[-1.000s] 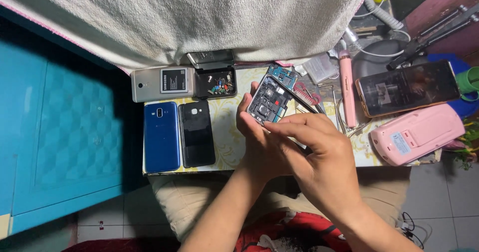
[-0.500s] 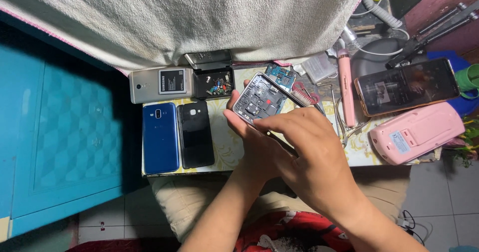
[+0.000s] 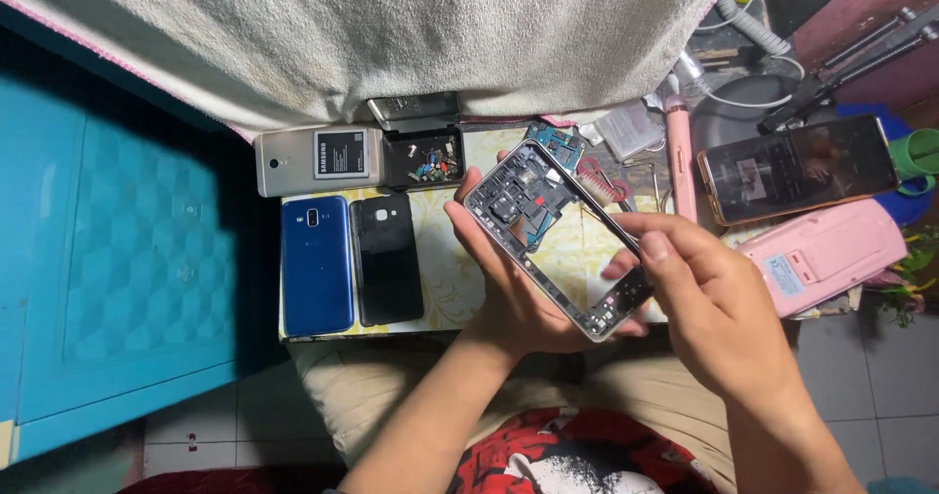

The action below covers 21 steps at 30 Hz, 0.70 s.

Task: Removing the motherboard and internal frame from a smartphone using a prying tool.

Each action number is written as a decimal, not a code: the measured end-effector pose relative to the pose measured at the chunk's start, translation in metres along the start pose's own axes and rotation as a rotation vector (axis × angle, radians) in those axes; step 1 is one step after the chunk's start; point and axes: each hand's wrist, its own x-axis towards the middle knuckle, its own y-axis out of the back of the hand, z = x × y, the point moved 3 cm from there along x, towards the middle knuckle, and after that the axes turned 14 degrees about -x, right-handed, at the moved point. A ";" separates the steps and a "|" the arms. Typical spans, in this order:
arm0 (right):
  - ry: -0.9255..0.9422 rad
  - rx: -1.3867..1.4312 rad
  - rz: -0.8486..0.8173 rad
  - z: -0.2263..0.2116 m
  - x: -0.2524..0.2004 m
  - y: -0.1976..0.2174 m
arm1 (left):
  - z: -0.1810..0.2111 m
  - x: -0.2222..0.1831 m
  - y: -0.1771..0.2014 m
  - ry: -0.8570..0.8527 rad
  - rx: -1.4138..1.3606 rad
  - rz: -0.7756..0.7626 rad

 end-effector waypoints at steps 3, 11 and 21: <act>-0.158 0.465 -0.149 0.004 -0.001 -0.011 | 0.001 0.000 -0.004 -0.537 1.857 -0.198; -0.081 -0.002 0.085 0.010 -0.004 0.012 | 0.010 -0.051 -0.074 -1.196 2.008 -0.281; 0.116 -0.054 0.215 0.017 0.003 0.006 | 0.017 -0.069 -0.134 -0.873 2.692 -0.062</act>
